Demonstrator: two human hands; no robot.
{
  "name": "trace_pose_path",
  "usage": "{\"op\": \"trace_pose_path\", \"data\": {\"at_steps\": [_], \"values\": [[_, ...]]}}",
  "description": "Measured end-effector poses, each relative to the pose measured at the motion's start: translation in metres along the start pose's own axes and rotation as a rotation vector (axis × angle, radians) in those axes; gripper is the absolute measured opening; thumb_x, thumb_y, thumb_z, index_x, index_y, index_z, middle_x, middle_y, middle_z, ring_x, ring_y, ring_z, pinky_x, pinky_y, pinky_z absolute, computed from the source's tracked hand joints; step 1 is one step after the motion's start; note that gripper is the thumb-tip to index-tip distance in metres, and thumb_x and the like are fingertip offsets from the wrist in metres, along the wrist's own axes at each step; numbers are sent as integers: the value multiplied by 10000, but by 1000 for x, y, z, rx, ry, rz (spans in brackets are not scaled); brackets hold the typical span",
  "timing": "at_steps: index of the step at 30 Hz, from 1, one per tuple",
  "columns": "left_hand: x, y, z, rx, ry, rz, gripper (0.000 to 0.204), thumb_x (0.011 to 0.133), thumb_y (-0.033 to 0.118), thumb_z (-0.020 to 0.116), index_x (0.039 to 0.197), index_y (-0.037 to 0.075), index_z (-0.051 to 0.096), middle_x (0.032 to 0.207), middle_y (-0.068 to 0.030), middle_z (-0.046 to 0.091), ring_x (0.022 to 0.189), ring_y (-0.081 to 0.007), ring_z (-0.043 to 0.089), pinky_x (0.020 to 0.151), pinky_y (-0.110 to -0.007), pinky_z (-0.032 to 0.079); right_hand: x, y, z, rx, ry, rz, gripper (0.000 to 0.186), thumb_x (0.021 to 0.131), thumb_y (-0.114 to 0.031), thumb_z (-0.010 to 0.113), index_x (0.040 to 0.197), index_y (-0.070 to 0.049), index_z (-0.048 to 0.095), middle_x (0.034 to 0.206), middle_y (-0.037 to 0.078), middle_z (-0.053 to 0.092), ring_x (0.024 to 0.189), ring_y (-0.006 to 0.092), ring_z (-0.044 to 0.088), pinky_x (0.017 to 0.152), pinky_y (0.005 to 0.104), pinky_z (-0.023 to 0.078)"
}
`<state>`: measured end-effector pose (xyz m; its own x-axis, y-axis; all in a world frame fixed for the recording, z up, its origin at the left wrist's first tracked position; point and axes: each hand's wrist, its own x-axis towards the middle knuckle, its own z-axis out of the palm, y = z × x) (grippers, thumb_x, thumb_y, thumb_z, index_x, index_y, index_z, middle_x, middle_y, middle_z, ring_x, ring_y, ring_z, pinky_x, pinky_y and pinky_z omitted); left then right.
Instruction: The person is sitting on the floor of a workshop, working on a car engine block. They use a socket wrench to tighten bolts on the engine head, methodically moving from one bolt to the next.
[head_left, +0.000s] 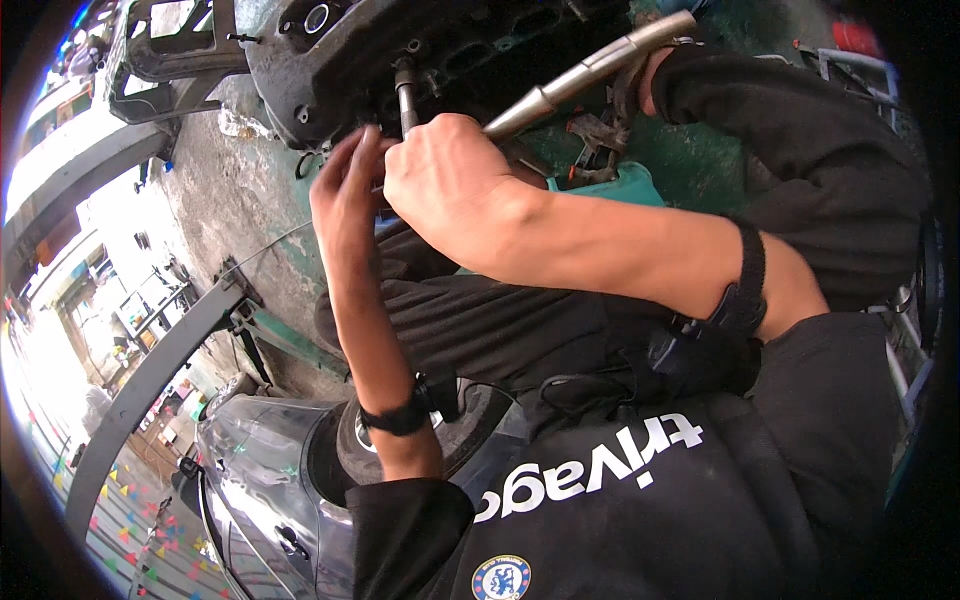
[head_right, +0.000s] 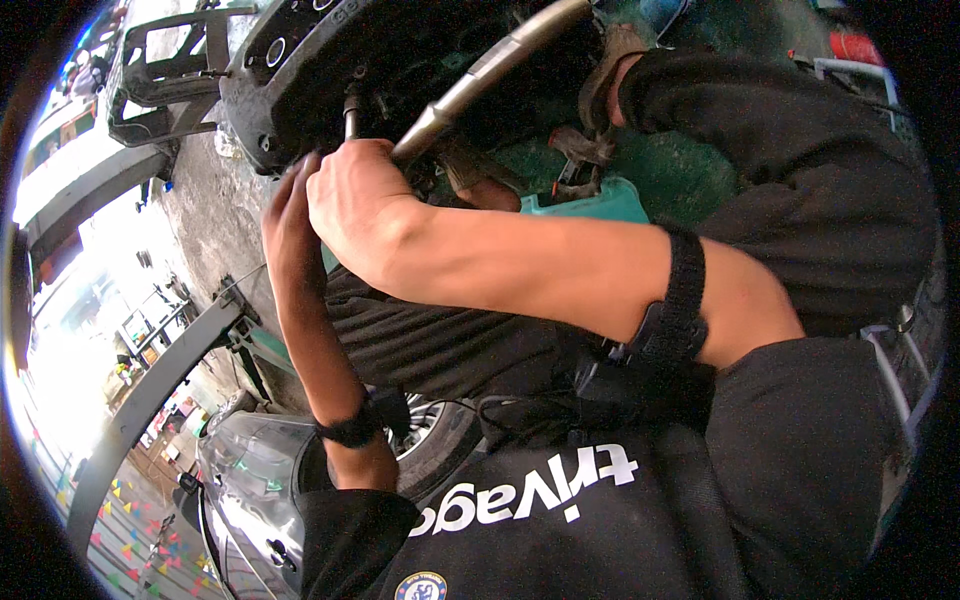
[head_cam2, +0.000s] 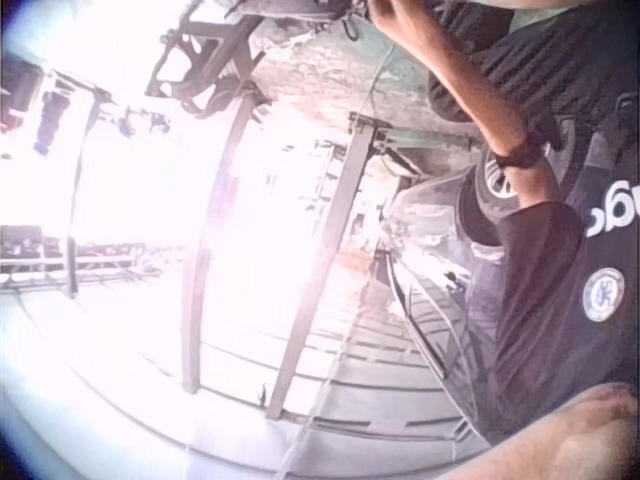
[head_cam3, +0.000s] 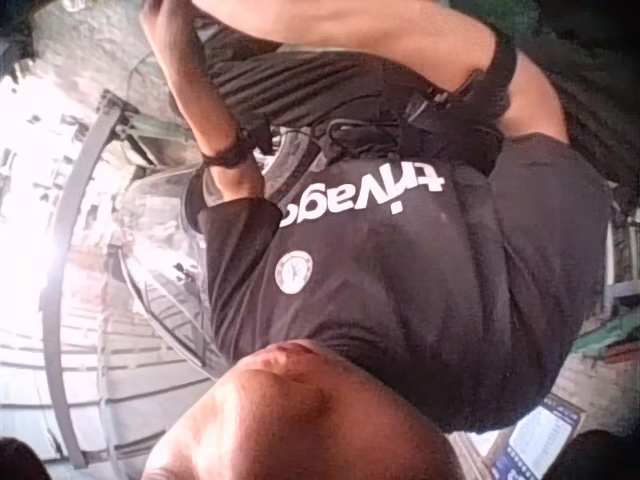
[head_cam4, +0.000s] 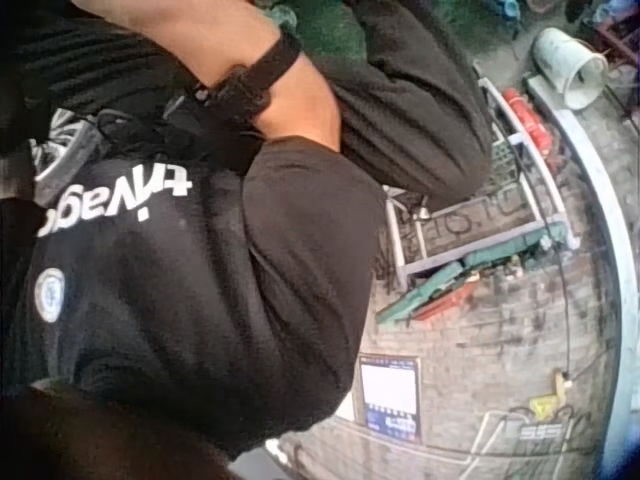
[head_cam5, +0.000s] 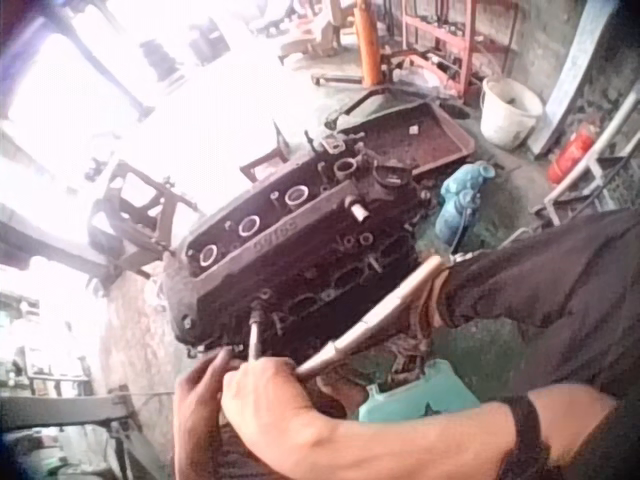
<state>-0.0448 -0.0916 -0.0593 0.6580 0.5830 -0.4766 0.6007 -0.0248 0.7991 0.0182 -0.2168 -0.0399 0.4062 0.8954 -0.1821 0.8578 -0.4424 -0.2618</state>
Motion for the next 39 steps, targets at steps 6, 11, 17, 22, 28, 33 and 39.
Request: {"op": "trace_pose_path", "data": {"at_steps": [6, 11, 17, 22, 28, 33, 39], "values": [[77, 3, 35, 434, -60, 91, 522, 683, 331, 799, 994, -70, 676, 823, -157, 697, 701, -175, 656, 678, -296, 524, -6, 9, -4, -348, -2, -183, 133, 800, -177, 619, 870, -111, 711, 743, -21, 656, 729, 160, 642, 602, 345, 454], [78, -16, 45, 322, 15, 90, 364, 746, 284, 710, 880, -55, 702, 737, -133, 690, 661, -162, 628, 660, -306, 506, -18, 32, 1, -479, 290, -283, 118, 750, -182, 614, 731, -104, 700, 671, 7, 634, 667, 181, 576, 653, 337, 408], [68, -20, 46, 163, -135, 38, 251, 832, 203, 663, 811, -45, 690, 718, -100, 685, 622, -135, 618, 623, -268, 492, -26, 45, 12, -169, 318, -376, 116, 732, -161, 607, 645, -85, 617, 592, 19, 588, 578, 163, 562, 558, 296, 380], [59, -31, 57, -152, -166, 0, 244, 886, 197, 632, 848, -44, 623, 719, -127, 663, 550, -199, 645, 491, -292, 519, -61, 56, 18, -135, 338, -358, 111, 738, -172, 586, 700, -71, 613, 659, 32, 574, 662, 172, 569, 616, 295, 401], [65, -47, 67, -76, -39, 49, 370, 860, 281, 691, 945, -69, 612, 742, -147, 672, 545, -188, 645, 448, -283, 506, -106, 59, 26, 68, 332, -176, 158, 720, -133, 593, 841, -50, 653, 658, 33, 566, 641, 174, 578, 570, 306, 412], [73, -51, 71, 416, 330, 489, 295, 841, 217, 713, 1001, -23, 653, 852, -135, 706, 722, -189, 666, 657, -317, 536, -129, 61, 47, 259, 341, -63, 122, 686, -131, 600, 784, -74, 646, 634, 28, 555, 617, 176, 576, 550, 313, 412], [85, -49, 62, 745, 316, 734, 214, 859, 159, 646, 1010, 9, 666, 931, -205, 678, 838, -368, 661, 731, -398, 515, -142, 47, 75, 268, 262, -222, 120, 733, -182, 566, 638, -111, 578, 641, 43, 578, 642, 186, 593, 588, 311, 426]]}}
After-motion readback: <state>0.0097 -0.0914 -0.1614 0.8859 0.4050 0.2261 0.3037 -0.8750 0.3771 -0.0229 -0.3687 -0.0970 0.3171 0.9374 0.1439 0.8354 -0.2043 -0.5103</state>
